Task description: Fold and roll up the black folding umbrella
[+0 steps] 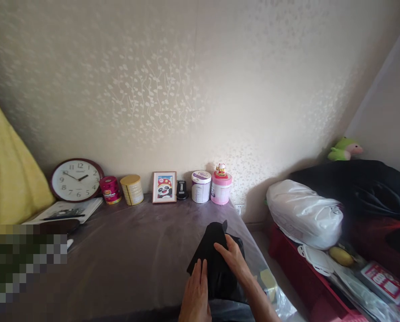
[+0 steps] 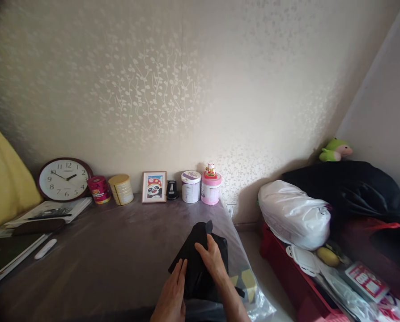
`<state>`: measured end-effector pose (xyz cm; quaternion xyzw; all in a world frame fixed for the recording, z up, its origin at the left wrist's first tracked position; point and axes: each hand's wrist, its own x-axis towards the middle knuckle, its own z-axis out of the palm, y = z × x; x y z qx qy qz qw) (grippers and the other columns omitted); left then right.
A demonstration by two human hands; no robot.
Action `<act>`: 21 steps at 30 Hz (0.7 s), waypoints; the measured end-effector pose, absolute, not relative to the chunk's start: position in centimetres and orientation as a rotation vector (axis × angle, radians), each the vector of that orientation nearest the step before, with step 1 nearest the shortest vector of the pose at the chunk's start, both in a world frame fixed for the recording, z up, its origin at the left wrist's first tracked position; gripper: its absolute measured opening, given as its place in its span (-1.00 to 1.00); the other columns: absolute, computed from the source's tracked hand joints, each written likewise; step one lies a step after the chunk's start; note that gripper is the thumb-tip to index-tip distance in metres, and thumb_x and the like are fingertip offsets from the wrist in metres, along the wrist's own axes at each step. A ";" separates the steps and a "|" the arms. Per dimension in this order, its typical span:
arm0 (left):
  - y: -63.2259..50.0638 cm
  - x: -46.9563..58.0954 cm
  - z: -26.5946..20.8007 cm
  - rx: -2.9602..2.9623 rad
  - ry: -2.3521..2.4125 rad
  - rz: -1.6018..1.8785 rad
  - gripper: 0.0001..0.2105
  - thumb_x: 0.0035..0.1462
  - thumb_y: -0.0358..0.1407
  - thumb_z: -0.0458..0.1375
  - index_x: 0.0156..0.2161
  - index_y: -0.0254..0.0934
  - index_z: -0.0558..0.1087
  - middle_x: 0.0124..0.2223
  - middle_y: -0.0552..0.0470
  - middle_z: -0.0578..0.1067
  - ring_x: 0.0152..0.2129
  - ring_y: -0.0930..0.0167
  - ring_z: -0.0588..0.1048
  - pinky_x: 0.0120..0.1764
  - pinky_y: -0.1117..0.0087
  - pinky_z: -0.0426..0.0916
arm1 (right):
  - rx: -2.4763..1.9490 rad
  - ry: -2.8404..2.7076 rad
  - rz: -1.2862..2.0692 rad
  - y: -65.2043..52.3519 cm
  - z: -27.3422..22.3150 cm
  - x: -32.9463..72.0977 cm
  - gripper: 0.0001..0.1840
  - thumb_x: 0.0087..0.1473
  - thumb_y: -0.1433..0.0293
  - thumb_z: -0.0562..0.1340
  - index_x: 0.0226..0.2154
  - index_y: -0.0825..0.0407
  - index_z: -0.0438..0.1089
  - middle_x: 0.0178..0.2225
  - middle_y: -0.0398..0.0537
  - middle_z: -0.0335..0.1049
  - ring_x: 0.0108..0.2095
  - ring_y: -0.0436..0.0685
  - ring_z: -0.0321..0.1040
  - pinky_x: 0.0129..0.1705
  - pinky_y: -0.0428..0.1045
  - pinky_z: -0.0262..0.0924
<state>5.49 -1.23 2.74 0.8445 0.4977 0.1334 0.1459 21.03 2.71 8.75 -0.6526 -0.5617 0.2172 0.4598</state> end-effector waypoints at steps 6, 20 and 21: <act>-0.9 5.6 2.1 2.471 1.463 0.347 -0.19 -0.28 -0.59 0.02 0.20 -0.49 -0.03 0.27 -0.24 -0.08 0.20 0.21 0.01 0.12 0.26 0.15 | -1.666 -1.421 0.627 5.2 7.7 19.3 -0.73 -0.08 0.29 0.18 -0.28 0.05 0.37 -0.35 -0.07 0.44 -0.31 0.15 0.35 -0.27 0.00 0.26; -1.1 3.3 0.7 2.495 1.579 0.741 -0.22 -0.17 -0.46 0.01 0.23 -0.32 -0.12 0.20 -0.16 0.20 0.14 0.23 0.17 0.10 0.14 0.16 | -1.827 -1.640 0.728 5.8 8.1 17.9 -0.57 -0.02 0.32 0.13 -0.06 0.13 0.28 -0.39 -0.03 0.51 -0.29 0.13 0.43 -0.27 -0.05 0.21; -1.1 3.4 0.9 2.542 1.590 0.792 -0.26 -0.18 -0.45 0.03 0.20 -0.29 -0.02 0.20 -0.14 0.19 0.15 0.21 0.14 0.12 0.12 0.13 | -1.776 -1.685 0.761 5.7 8.4 17.8 -0.63 0.01 0.32 0.10 -0.11 0.11 0.31 -0.46 -0.08 0.51 -0.36 0.10 0.44 -0.30 -0.07 0.21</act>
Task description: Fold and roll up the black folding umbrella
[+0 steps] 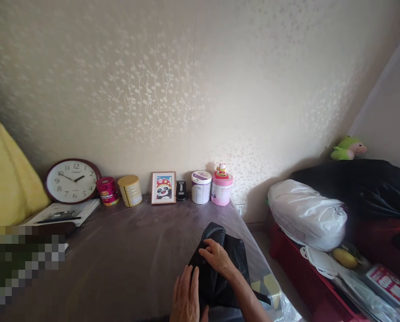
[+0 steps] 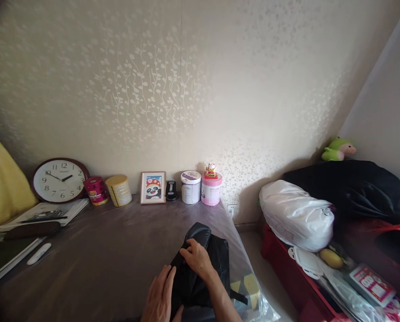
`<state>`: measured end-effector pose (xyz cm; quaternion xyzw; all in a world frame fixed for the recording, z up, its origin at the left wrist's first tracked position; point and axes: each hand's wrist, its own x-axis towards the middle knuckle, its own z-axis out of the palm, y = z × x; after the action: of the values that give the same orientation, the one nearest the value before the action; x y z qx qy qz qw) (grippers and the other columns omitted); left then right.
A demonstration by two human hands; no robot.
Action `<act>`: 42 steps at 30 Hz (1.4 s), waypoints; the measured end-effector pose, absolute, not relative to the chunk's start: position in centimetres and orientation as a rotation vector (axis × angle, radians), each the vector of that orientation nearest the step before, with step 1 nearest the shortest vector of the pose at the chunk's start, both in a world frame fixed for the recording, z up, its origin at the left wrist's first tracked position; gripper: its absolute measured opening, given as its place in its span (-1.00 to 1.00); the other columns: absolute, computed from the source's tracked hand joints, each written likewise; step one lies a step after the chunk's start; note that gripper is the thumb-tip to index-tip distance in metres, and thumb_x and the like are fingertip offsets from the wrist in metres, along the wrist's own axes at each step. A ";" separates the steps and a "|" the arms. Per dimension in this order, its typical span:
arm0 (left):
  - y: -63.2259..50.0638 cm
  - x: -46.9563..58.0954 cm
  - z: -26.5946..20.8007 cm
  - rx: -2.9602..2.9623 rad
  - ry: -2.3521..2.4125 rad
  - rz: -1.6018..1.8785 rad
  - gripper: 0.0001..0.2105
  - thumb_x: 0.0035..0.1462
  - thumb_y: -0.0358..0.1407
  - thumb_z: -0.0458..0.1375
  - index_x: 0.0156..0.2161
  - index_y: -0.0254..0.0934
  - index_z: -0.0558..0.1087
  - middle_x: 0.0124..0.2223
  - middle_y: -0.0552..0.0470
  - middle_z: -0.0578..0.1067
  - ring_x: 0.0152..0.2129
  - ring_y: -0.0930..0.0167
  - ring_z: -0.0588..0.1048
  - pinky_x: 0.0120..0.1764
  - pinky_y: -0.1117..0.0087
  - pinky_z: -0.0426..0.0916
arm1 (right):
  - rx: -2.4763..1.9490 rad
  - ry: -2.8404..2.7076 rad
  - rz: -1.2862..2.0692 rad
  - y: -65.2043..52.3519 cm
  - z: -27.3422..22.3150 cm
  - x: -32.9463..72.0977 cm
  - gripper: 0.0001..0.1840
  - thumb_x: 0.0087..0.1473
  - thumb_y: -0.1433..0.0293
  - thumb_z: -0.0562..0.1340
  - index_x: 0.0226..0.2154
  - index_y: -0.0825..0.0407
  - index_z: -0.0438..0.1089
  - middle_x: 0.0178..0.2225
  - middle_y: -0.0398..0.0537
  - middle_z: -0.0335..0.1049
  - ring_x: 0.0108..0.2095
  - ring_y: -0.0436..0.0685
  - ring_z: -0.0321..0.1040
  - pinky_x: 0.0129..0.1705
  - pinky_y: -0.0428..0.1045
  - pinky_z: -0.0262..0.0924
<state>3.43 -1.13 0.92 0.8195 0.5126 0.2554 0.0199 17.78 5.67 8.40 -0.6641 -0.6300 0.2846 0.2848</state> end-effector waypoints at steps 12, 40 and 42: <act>1.0 5.0 0.1 2.653 1.261 0.532 -0.37 -0.10 -0.35 0.07 0.16 -0.27 0.14 0.23 -0.10 0.15 0.14 0.15 0.15 0.13 0.17 0.17 | -1.613 -1.990 0.663 4.3 9.8 16.7 -0.72 0.11 0.40 0.02 -0.39 -0.06 0.44 -0.45 -0.22 0.52 -0.37 0.01 0.43 -0.31 -0.14 0.17; 1.3 6.0 -1.2 2.359 1.537 0.328 -0.34 -0.03 -0.69 -0.32 0.21 -0.28 -0.05 0.25 -0.10 0.06 0.18 0.34 0.06 0.15 0.28 0.10 | -1.751 -1.950 0.074 12.5 5.6 23.2 -0.66 0.19 0.38 -0.05 -0.20 -0.08 0.42 -0.14 -0.12 0.45 -0.09 0.05 0.33 0.07 -0.01 0.03; 1.2 6.0 -0.6 2.322 1.547 0.293 -0.33 -0.04 -0.69 -0.32 0.21 -0.29 -0.05 0.26 -0.09 0.04 0.19 0.35 0.04 0.16 0.29 0.08 | -1.803 -1.856 0.052 12.4 5.5 23.9 -0.65 0.18 0.36 -0.06 -0.16 -0.02 0.39 -0.15 -0.05 0.45 -0.08 0.10 0.33 0.05 0.01 0.08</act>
<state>6.03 1.23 -0.63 0.8160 0.5436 0.1029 0.1674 23.93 12.39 5.46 -0.6702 -0.6899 0.0195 0.2730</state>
